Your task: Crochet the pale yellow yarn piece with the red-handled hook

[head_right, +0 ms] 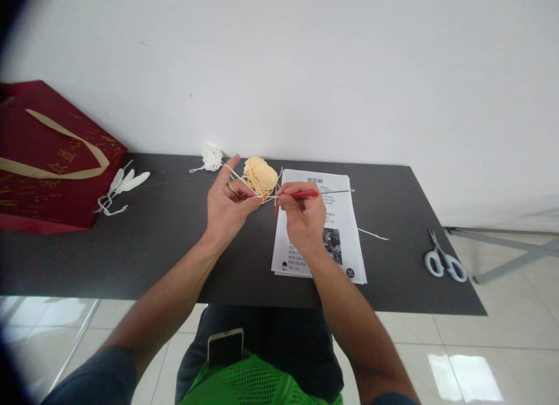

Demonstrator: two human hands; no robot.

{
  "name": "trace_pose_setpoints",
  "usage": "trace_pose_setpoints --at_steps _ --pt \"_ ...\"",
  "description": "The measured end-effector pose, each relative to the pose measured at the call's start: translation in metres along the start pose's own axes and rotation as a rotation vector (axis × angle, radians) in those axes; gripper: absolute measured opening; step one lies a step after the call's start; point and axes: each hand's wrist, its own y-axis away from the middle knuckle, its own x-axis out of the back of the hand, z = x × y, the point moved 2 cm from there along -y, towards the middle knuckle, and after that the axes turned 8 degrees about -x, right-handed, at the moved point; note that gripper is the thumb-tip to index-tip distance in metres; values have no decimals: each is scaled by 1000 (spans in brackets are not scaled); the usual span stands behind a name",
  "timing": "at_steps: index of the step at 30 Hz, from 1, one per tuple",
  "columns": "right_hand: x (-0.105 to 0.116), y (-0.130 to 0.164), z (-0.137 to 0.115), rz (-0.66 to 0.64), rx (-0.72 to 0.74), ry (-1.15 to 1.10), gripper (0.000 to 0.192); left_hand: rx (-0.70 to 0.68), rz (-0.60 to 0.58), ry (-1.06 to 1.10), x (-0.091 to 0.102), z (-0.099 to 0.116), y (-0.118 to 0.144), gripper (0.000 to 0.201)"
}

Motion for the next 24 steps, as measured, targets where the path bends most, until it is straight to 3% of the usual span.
trace_pose_setpoints --at_steps 6,10,16,24 --pt "2 -9 7 -54 -247 -276 25 43 -64 179 0 -3 -3 94" --pt "2 -10 11 -76 -355 -333 22 68 -68 201 -1 -2 -4 86" --pt "-5 -7 16 -14 -414 -364 16 65 -61 193 -2 -2 -4 72" --pt "-10 -3 18 44 -409 -326 16 47 -36 223 -2 -3 -3 70"
